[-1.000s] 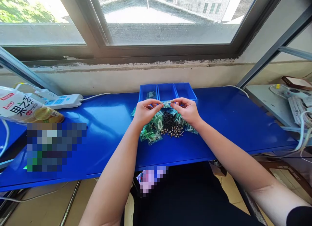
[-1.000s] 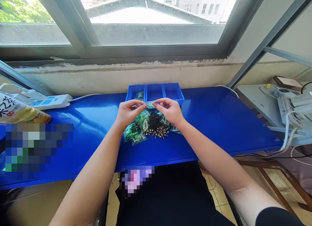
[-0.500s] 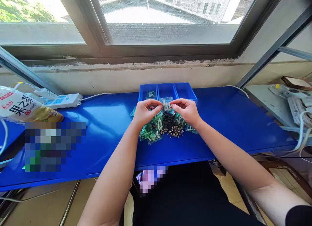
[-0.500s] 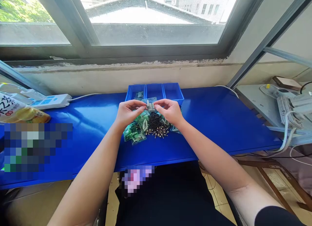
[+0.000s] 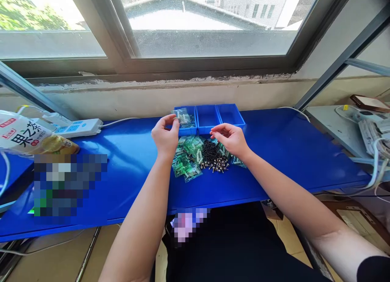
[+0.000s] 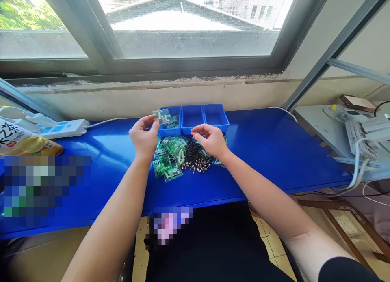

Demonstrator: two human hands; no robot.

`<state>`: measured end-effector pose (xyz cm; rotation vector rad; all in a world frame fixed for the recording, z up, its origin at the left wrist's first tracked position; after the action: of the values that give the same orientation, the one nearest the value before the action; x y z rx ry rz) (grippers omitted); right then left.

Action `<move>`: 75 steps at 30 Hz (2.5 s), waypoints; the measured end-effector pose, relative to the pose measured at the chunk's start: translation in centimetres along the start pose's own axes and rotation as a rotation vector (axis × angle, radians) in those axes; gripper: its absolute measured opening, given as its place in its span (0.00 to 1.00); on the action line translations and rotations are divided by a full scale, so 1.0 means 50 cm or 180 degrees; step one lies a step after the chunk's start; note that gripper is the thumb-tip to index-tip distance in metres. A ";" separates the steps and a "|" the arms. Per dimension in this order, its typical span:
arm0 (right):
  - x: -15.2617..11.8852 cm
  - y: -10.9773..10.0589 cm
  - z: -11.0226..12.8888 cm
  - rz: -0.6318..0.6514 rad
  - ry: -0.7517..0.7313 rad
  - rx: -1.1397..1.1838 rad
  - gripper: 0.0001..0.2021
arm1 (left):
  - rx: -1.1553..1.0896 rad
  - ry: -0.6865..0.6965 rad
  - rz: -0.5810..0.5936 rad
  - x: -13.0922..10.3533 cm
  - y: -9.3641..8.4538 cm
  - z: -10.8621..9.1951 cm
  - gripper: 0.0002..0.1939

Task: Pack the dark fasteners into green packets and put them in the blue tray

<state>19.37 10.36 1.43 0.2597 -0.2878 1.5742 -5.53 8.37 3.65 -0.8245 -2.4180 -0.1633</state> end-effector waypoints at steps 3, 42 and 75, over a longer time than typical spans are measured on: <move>-0.001 0.001 0.001 0.0039 -0.0002 -0.0034 0.15 | 0.0237 0.0037 -0.0061 0.009 -0.006 0.013 0.17; -0.007 0.007 0.021 0.0149 -0.0186 -0.0401 0.08 | 0.2200 0.1492 0.1120 -0.048 0.064 -0.017 0.21; -0.077 0.085 0.093 0.0770 -0.2016 -0.1361 0.17 | 0.1202 0.1123 0.0019 -0.017 0.000 -0.045 0.15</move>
<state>15.12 5.08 4.42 0.3935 -1.1689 1.5869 -3.90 7.27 5.04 -0.5745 -2.0265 0.1383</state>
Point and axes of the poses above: each hand's wrist, its own x-axis towards the middle knuckle, its own y-axis out of the palm, z = x × y, the point moved 7 cm from there along x, towards the middle knuckle, and after that the axes turned 14 degrees about -z, right-handed, at the moved point
